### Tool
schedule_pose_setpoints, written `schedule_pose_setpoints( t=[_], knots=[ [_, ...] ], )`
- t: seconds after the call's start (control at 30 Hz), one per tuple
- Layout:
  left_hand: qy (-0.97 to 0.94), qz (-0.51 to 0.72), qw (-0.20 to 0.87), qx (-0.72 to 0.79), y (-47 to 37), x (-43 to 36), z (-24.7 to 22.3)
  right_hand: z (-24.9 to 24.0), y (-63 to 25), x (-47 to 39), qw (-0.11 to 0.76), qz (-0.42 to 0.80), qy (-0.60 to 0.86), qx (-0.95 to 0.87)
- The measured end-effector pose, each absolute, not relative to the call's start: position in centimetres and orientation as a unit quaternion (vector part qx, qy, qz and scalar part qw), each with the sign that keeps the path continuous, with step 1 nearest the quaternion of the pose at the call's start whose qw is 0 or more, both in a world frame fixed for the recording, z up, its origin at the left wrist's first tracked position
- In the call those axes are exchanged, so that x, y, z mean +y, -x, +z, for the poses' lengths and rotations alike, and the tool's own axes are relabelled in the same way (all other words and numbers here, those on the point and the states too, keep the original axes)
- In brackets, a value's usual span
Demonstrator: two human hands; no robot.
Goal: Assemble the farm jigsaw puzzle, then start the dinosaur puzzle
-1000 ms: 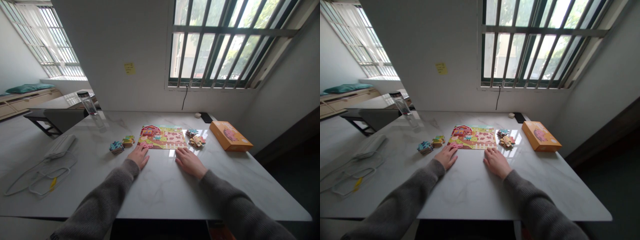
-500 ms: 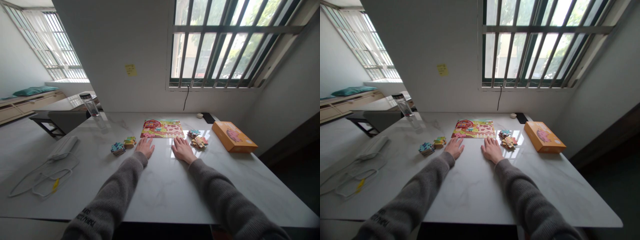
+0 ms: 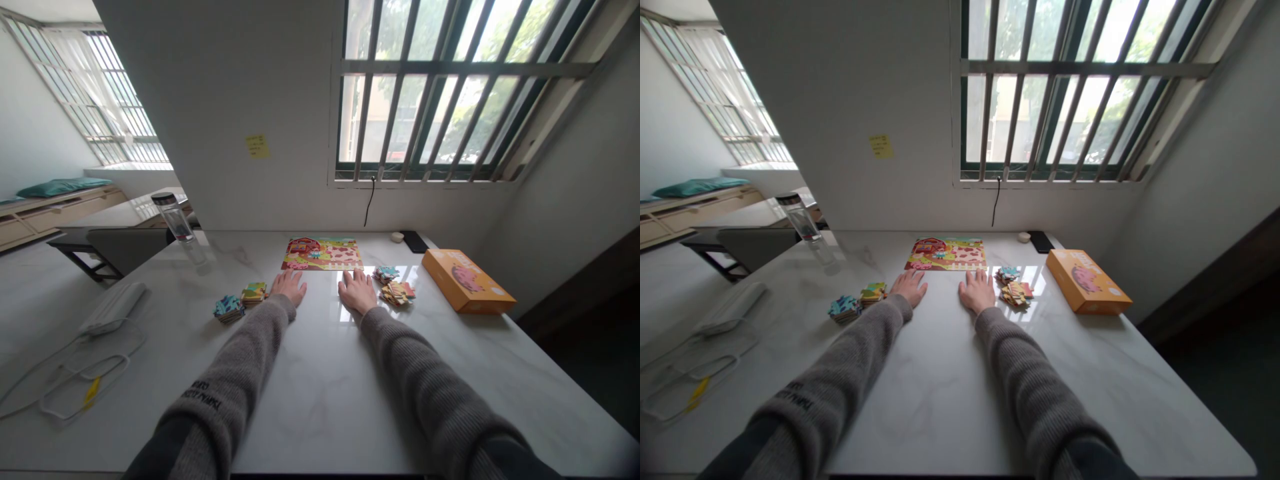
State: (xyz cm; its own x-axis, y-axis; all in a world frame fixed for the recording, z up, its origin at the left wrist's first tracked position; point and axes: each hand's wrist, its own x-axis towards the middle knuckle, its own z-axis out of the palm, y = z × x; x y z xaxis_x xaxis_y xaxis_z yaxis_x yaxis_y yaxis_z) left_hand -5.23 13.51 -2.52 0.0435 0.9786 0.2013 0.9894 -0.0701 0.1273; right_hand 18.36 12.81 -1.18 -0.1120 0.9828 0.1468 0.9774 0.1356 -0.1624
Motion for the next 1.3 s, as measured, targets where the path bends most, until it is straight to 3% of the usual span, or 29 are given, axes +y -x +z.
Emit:
schedule_pose_setpoints(
  t=[0.93, 1.3],
  knots=[
    [0.708, -0.108, -0.012, -0.697, 5.7, 17.1, -2.7, -1.5, -18.4, 18.0, 0.141, -0.011, 0.713, -0.687],
    [0.706, -0.114, -0.012, -0.699, 5.6, 16.9, -3.1, -1.5, -18.8, 20.0, 0.100, 0.040, 0.681, -0.725]
  ],
)
